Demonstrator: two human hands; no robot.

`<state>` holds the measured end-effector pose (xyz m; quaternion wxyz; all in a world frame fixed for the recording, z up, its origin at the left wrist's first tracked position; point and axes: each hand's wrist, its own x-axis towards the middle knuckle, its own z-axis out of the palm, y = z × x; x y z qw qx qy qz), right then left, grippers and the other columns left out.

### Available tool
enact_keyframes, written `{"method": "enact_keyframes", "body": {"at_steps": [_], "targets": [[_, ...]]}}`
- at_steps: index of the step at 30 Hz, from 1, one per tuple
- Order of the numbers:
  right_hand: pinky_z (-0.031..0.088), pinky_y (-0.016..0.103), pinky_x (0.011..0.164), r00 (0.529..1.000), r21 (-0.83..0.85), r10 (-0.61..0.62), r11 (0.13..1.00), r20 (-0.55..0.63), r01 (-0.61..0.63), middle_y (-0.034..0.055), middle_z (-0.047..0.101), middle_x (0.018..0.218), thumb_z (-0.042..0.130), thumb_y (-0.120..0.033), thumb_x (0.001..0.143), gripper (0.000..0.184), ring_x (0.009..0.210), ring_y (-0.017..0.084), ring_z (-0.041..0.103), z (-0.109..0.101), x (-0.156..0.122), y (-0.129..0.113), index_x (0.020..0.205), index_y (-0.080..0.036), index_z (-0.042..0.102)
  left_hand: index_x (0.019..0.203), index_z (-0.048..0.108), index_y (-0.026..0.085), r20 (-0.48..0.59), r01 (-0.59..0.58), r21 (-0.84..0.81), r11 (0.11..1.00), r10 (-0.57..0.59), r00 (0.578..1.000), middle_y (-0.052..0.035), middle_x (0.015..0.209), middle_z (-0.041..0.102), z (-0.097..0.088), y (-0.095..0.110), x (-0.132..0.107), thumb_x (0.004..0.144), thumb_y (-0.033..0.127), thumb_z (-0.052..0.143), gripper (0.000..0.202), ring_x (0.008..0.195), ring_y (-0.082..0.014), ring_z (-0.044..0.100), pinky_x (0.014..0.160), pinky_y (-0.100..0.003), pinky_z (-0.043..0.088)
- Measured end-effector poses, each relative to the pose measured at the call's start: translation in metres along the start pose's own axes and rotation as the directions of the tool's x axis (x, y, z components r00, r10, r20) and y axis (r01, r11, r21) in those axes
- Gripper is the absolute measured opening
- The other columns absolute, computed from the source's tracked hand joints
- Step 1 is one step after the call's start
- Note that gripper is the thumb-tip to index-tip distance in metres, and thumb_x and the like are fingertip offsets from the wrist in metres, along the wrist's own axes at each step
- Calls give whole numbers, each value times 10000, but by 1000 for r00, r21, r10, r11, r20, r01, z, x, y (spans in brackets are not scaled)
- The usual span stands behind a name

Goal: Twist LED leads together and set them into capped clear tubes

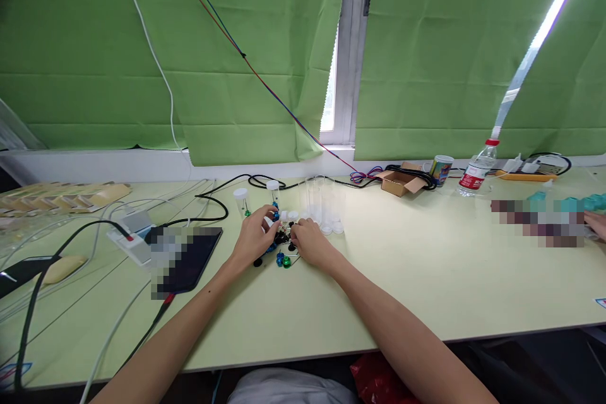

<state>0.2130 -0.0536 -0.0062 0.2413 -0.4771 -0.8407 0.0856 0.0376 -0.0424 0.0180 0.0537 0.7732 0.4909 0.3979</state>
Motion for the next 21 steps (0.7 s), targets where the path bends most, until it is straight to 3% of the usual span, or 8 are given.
{"method": "enact_keyframes", "body": {"at_steps": [4,21], "targets": [[361,295,773,1000,19,-7,1000,-7,7,79,566,892,522,-53,869,117,892,201,479,1,1,0,829,-144,584,1030,553,224,1,2,-7,1000,-2,1000,-37,907,658,-1,1,0,845,299,497,207,545,-137,537,633,-310,458],[378,280,734,969,146,-3,988,-246,41,34,583,800,503,-136,928,157,809,180,489,-1,4,0,778,-184,506,1033,548,221,-11,0,-12,1000,0,1000,-35,918,655,-2,1,0,850,298,497,205,543,-134,533,650,-314,447]]}}
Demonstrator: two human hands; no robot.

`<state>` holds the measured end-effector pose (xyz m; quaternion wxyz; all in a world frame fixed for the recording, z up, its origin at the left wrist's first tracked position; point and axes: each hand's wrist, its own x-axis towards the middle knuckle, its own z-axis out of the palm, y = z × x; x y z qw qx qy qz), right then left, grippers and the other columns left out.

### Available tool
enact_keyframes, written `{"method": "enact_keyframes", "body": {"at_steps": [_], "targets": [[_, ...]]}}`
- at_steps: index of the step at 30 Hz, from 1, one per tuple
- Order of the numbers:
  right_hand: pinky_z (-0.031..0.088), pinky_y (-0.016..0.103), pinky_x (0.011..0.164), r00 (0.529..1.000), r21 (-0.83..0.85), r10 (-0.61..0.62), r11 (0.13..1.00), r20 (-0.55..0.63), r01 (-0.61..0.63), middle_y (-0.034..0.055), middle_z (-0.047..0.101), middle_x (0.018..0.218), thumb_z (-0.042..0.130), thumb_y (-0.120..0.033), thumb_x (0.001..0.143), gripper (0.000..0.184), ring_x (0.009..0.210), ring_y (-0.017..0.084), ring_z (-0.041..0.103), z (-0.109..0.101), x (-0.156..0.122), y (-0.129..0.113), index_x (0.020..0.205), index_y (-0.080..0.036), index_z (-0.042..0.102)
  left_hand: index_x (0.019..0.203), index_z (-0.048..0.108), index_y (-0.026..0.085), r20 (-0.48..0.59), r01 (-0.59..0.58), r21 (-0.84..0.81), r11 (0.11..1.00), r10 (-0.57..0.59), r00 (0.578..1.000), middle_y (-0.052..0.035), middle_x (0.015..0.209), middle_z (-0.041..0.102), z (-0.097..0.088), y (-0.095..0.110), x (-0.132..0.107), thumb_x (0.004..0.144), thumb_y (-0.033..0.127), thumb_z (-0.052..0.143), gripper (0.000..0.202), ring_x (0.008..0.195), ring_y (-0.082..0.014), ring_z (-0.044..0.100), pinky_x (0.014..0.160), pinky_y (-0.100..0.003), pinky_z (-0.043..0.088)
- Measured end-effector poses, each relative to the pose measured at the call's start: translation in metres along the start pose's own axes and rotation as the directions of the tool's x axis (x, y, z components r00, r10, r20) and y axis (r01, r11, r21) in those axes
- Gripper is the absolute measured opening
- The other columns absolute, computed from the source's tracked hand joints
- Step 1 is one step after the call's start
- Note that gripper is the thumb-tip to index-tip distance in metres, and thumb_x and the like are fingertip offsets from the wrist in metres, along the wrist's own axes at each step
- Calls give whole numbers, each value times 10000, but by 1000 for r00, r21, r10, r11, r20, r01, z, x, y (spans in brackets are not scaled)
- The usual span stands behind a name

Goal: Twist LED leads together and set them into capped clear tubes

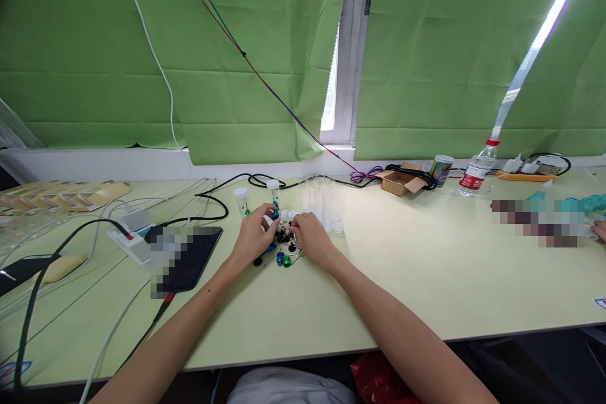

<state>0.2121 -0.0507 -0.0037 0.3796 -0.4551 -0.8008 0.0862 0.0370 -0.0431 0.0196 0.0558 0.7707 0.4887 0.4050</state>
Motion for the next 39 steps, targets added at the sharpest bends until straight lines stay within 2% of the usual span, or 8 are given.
{"method": "enact_keyframes", "body": {"at_steps": [11,20,31,36,39], "targets": [[363,266,691,997,-77,71,994,-7,-72,35,591,796,519,-154,905,148,767,164,504,-1,-2,0,759,-179,529,1023,547,227,-14,7,4,1000,-7,1000,-35,901,653,0,2,0,846,292,493,196,538,-138,522,648,-318,448],[336,235,604,997,36,74,996,38,-76,4,613,704,512,-160,918,156,636,128,510,-2,-1,1,777,-174,578,1017,549,226,-12,9,4,1000,-9,1000,-31,895,649,-1,4,0,842,284,496,191,536,-135,525,630,-309,441],[359,250,668,981,-55,-21,998,191,32,26,615,706,571,-83,846,187,721,155,531,-7,0,0,693,-167,639,1035,543,230,-7,0,9,1000,0,1000,-31,898,652,1,1,0,848,302,493,206,528,-137,523,640,-315,442],[361,258,680,977,-57,-56,996,206,69,37,609,711,519,-57,844,236,736,163,519,-7,-1,-1,688,-169,655,1026,543,230,-6,-3,12,1000,3,1000,-26,888,649,-1,3,-1,849,299,495,196,531,-134,526,637,-310,441],[362,259,681,983,-53,-64,996,173,74,37,598,707,498,-59,856,251,732,163,508,-6,0,-1,694,-169,654,1024,544,229,-7,0,11,1000,0,1000,-27,895,651,-1,3,-1,849,298,496,195,538,-136,529,640,-312,443]]}}
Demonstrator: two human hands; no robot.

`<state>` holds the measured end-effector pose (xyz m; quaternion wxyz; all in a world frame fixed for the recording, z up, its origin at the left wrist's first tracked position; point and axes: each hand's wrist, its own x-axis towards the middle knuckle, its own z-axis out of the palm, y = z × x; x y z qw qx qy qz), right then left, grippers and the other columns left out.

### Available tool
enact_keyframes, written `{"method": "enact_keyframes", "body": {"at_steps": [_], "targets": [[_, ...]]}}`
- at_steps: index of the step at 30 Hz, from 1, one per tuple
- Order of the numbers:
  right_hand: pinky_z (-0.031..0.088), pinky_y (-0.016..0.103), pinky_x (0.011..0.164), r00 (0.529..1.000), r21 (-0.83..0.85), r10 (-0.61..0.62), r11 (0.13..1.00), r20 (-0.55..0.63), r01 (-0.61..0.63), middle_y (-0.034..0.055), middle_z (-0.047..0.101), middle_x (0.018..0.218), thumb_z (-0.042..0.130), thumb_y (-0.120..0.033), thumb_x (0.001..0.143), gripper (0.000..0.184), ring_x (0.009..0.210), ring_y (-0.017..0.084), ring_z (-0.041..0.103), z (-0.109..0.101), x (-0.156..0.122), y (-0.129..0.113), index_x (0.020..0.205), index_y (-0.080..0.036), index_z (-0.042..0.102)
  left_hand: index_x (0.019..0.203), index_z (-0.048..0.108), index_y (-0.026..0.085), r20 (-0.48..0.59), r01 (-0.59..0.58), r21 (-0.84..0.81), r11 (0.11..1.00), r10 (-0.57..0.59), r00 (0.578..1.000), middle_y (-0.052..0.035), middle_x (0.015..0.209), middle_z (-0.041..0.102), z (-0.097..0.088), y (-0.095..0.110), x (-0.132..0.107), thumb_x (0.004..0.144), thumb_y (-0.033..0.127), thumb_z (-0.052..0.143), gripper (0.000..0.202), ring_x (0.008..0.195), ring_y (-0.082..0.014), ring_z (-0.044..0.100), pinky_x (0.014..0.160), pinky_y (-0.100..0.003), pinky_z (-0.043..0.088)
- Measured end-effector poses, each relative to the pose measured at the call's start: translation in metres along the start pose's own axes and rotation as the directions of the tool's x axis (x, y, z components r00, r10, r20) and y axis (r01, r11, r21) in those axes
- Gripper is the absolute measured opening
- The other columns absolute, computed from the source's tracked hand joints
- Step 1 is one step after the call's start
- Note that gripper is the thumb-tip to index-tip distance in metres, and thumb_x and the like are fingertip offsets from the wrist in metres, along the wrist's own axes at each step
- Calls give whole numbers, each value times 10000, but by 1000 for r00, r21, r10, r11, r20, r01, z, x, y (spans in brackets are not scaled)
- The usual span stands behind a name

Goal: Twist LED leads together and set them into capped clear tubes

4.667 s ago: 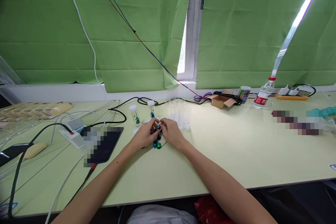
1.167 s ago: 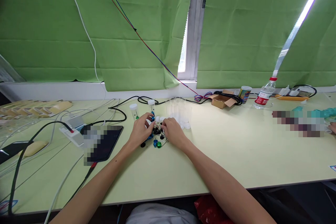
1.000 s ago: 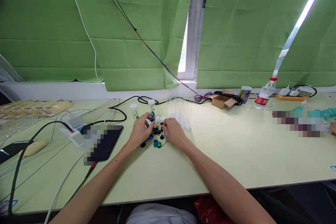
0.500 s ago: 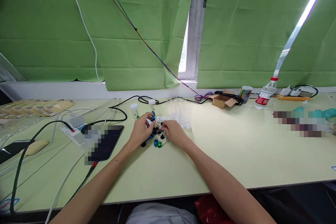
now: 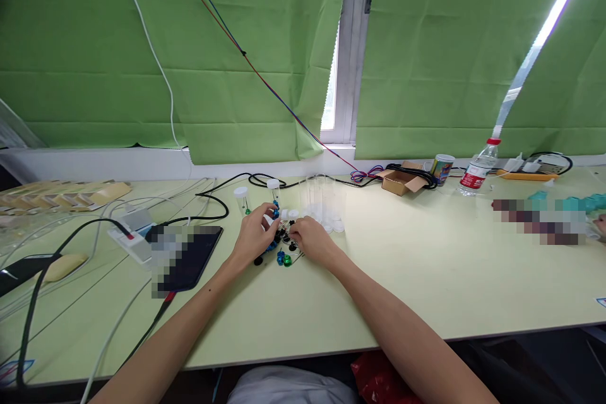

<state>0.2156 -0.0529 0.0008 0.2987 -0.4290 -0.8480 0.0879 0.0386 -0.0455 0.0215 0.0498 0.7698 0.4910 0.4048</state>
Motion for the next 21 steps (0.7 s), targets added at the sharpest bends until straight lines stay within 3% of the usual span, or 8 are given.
{"method": "enact_keyframes", "body": {"at_steps": [8,13,21], "targets": [[368,257,696,993,17,31,999,-117,-29,39,634,738,520,-100,881,217,745,161,529,-1,2,-3,735,-169,664,1026,543,235,-26,7,-5,1000,-7,1000,-11,906,643,0,0,0,848,294,511,190,538,-124,531,648,-303,441],[355,241,630,980,43,88,996,-179,-81,29,612,690,509,-128,878,241,645,141,513,-2,1,-3,683,-173,642,1021,546,222,-22,13,-4,1000,-14,1000,-21,904,644,-2,2,1,849,294,505,191,537,-124,523,643,-302,435],[343,240,554,902,261,229,956,-365,-138,-18,543,579,434,-248,914,222,517,128,453,0,2,-4,739,-199,561,1015,551,219,-6,34,-33,999,-34,999,-11,895,650,-2,2,1,841,310,520,198,544,-115,529,652,-295,439]]}}
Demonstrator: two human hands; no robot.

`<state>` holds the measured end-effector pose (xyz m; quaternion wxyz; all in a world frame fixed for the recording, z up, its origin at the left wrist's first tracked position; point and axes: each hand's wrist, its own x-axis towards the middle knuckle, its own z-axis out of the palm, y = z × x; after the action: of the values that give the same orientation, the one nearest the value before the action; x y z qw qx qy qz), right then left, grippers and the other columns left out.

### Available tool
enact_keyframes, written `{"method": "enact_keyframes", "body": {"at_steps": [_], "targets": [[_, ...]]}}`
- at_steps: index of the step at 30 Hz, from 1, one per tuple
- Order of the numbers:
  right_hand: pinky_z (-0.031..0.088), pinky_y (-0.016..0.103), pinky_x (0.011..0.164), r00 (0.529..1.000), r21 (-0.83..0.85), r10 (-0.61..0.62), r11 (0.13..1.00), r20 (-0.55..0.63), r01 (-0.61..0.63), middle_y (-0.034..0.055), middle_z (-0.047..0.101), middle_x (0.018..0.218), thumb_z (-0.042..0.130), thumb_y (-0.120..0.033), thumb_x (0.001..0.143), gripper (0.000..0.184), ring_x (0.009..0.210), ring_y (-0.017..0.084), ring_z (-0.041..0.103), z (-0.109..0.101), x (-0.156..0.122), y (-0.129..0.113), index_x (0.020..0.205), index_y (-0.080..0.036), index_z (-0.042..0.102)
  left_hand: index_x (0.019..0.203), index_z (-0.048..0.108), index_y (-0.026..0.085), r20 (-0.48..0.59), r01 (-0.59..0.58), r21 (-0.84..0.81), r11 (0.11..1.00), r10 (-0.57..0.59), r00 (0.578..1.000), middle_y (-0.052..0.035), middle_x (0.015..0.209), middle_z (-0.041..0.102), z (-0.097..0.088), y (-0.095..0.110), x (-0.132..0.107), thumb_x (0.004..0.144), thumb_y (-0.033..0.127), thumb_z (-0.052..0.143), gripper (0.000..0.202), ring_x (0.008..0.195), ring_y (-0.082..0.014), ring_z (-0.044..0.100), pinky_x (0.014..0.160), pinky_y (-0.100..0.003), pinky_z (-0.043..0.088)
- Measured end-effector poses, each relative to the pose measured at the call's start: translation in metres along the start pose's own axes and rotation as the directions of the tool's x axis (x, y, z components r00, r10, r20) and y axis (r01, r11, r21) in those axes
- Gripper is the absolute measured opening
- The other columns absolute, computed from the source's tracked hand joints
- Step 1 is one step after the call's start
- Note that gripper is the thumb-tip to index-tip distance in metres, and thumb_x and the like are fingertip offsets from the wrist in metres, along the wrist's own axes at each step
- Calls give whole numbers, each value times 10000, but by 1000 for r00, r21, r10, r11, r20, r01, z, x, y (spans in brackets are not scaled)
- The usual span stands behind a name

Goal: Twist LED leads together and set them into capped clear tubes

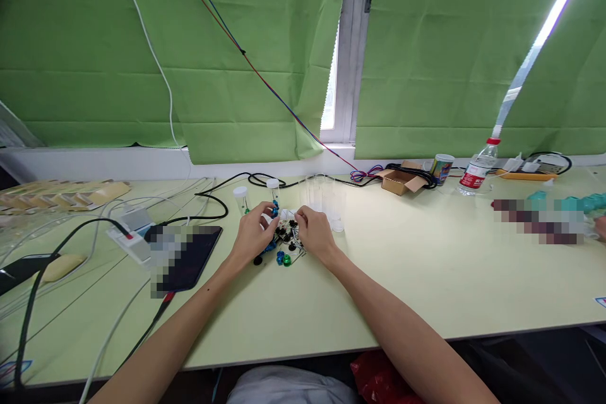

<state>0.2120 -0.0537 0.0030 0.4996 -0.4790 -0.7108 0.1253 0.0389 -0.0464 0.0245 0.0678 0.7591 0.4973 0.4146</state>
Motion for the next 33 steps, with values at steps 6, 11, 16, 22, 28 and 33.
{"method": "enact_keyframes", "body": {"at_steps": [6,11,16,22,28,33], "targets": [[353,240,554,1000,94,-1,996,7,1,-27,557,585,408,-268,927,190,516,128,476,2,-2,-3,784,-209,518,1036,565,221,94,71,-100,992,-62,994,-1,873,655,2,0,1,817,338,545,249,543,-108,544,624,-271,448],[363,244,560,996,84,-2,996,93,-6,-29,580,592,410,-259,923,142,526,137,505,5,-4,-2,830,-212,507,1056,576,216,133,62,-108,992,-47,990,-4,854,653,2,2,0,820,347,536,273,547,-110,539,618,-268,449],[367,249,567,991,65,-17,998,132,9,-30,588,596,409,-240,920,115,532,142,517,6,-5,1,844,-216,492,1080,572,214,120,40,-98,994,-28,992,-7,863,648,3,2,0,823,342,533,290,544,-108,538,628,-272,458],[382,249,586,984,104,-27,995,176,8,-27,609,623,426,-212,914,93,558,140,537,7,-6,1,841,-218,483,1128,583,212,126,25,-78,997,-15,992,-11,878,655,3,1,-1,829,329,526,326,538,-106,532,642,-275,465],[388,250,592,983,99,-46,995,176,29,-19,614,645,446,-204,911,92,567,140,536,8,-6,2,838,-215,501,1281,499,215,129,11,-93,996,1,992,-13,896,648,2,2,-2,843,338,514,456,521,-98,522,627,-269,471],[394,249,601,985,90,-51,995,166,36,-19,619,649,461,-198,902,92,572,134,540,6,-5,-1,829,-208,517,1273,525,214,146,-2,-99,995,17,989,-16,891,647,2,3,-2,843,334,509,447,529,-98,527,620,-266,479]]}}
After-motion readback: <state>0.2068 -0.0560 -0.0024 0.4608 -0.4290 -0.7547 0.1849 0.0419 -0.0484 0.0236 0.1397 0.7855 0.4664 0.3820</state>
